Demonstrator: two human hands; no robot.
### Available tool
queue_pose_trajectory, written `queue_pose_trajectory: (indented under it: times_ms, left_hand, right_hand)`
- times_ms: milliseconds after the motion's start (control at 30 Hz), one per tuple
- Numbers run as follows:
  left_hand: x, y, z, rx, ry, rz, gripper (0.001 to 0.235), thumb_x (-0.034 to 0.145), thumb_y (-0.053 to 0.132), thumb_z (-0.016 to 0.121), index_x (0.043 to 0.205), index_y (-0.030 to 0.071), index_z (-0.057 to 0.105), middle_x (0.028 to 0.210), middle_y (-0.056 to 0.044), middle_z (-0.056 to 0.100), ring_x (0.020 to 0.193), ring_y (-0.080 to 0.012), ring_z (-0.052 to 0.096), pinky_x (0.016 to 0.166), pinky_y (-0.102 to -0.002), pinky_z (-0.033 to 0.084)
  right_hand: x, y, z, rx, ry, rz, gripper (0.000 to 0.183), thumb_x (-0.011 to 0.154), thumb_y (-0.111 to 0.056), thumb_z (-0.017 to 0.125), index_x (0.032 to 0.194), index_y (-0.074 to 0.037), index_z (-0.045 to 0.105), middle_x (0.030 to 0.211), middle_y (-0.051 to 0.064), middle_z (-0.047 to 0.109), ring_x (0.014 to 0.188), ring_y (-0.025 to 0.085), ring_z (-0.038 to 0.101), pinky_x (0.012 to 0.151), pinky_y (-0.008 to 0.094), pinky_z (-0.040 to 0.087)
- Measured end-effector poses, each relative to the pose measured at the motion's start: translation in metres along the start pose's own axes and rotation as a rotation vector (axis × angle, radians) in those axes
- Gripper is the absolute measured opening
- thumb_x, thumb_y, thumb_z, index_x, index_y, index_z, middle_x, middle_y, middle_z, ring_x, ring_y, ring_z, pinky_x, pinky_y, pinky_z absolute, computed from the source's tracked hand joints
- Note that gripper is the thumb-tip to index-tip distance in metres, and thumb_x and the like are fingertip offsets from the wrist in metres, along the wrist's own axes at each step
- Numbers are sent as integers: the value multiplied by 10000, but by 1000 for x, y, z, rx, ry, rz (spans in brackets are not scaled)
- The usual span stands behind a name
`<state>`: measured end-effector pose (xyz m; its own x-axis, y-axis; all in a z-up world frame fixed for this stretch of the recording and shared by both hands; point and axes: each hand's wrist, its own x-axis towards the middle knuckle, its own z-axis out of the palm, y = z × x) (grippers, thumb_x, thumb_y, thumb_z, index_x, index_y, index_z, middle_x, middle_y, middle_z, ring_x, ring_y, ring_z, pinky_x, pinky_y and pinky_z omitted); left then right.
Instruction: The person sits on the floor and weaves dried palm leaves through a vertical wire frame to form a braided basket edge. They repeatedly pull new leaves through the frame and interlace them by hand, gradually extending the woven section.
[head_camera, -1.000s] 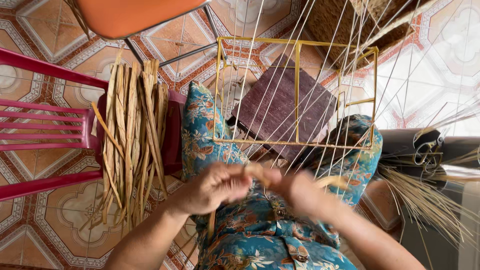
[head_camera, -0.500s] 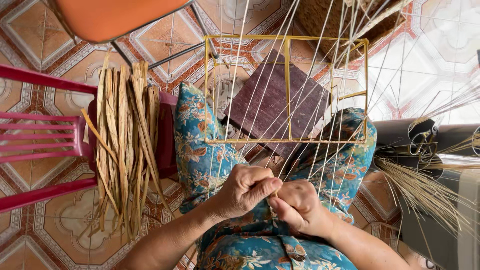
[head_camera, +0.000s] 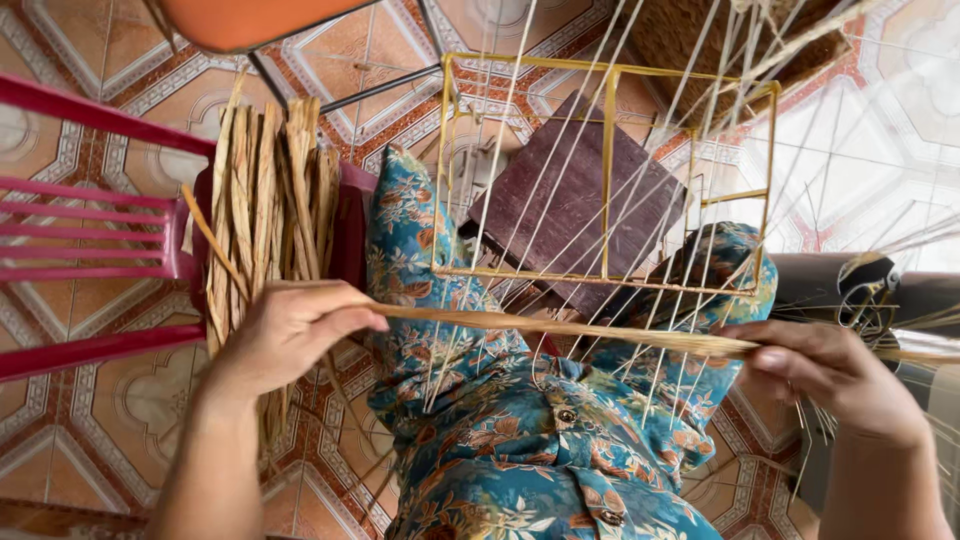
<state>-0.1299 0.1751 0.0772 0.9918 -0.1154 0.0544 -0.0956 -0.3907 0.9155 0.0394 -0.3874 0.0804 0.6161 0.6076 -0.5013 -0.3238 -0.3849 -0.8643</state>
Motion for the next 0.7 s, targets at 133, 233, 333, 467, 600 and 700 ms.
queue_pose_trajectory:
  times_ms: [133,233,333,467,600,700]
  left_hand:
    - [-9,-17,42,-161,-277,-277,280,981,289,629,906,106,827,646,-29,739,473,-123,546,440,-246,419]
    - [-20,-36,68,-562,-217,-140,262,1086,284,566,1150,77,714,825,-38,698,668,-95,618,602,-211,563]
    - [-16,-65,84,-426,57,-257,314,1070,248,512,1275,84,682,1019,-75,751,764,-109,702,660,-236,646]
    - [-12,-87,105,-216,194,-533,299,1010,253,589,1235,76,673,1060,-103,768,804,-130,739,655,-263,631]
    - [1,-93,135,-218,218,-451,298,1008,282,609,1199,66,684,1081,-77,755,750,-106,733,603,-244,621]
    - [8,-93,150,-125,256,-470,257,1016,289,626,1085,79,758,823,-58,746,579,-96,603,478,-254,443]
  right_hand:
    - [-15,8,-14,367,94,-264,286,973,-135,650,1196,29,720,689,89,577,582,135,502,485,277,448]
    - [-18,-2,-6,309,211,-294,284,972,-136,655,1206,14,712,713,89,593,602,139,525,504,282,460]
    - [-8,-20,16,167,261,-278,284,970,-136,660,1215,0,705,738,89,609,623,143,548,524,286,473]
    - [7,-52,56,-149,266,-199,287,967,-136,667,1228,-19,695,770,88,630,651,148,578,550,292,491]
    - [26,-76,83,-489,175,-158,293,965,-136,674,1240,-39,684,803,88,651,678,154,609,576,298,508]
    - [43,-88,101,-662,95,-186,299,963,-136,679,1250,-53,677,827,88,667,699,158,632,595,303,521]
